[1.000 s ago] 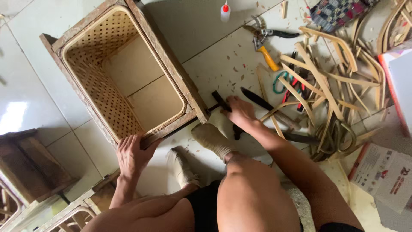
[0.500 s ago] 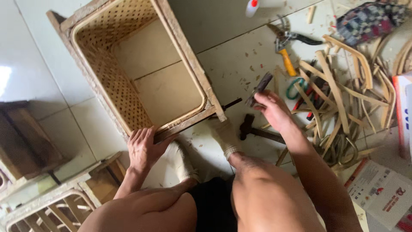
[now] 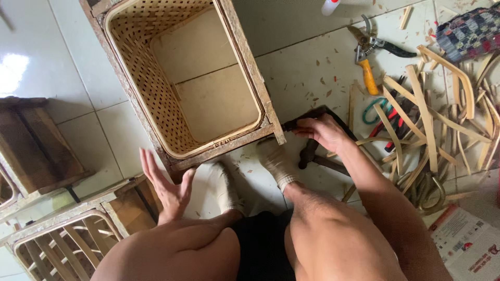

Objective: The person inserts thin wooden strips into a woven basket frame, taps them into place with a hammer, and applies glue along the rim. They then remove the strips and reposition the basket.

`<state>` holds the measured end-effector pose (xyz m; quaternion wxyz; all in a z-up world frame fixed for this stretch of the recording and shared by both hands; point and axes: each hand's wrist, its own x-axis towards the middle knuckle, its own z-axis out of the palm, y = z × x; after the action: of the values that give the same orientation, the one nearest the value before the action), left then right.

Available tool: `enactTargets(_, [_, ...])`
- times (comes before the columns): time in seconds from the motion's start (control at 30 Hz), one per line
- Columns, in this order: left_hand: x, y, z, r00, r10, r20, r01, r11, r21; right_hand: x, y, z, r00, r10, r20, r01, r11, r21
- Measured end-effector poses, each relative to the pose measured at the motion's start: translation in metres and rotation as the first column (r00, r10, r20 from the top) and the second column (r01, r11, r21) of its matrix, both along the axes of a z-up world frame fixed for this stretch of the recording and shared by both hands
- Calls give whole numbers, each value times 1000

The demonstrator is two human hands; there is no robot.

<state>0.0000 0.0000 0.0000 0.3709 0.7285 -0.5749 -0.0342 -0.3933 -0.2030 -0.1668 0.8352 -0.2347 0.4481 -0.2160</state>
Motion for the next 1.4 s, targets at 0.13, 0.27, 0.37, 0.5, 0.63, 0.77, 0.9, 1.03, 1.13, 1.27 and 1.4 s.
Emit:
enactTargets(0.13, [-15,35,-21,905,259,-338,-134,927,351,6,-9,3,994,13,107,-23,995,98])
enactTargets(0.27, [-11,50,-56,736,485,-473,-220,831,510,2,9,-4,992,22,-128,-26,999,-29])
enactTargets(0.37, [-4,51,-72,702,523,-484,-274,825,494,1,13,-15,994,-108,-23,108,994,-17])
enactTargets(0.5, [0,43,-67,739,556,-381,-296,776,557,2,5,-29,990,-132,49,126,986,112])
enactTargets(0.63, [-8,40,-47,725,525,-446,-268,811,520,3,13,-40,974,-95,-207,96,995,-8])
enactTargets(0.77, [-7,27,-32,754,549,-362,-254,751,610,3,7,-25,992,-82,99,58,973,221])
enactTargets(0.9, [-6,23,-23,800,541,-258,-275,713,645,-15,-21,6,990,-25,139,-11,969,248])
enactTargets(1.03, [1,23,-24,824,504,-257,-236,720,653,-21,-70,32,869,484,-101,-478,875,80])
enactTargets(1.13, [14,28,-27,803,529,-273,-247,713,656,9,-93,41,536,772,-341,-804,590,73])
enactTargets(1.27, [20,34,-37,771,586,-248,-321,695,644,58,-99,35,71,912,-405,-994,99,48])
enactTargets(1.4, [23,32,-45,781,579,-233,-353,718,601,84,-77,8,-67,961,-267,-979,-11,204])
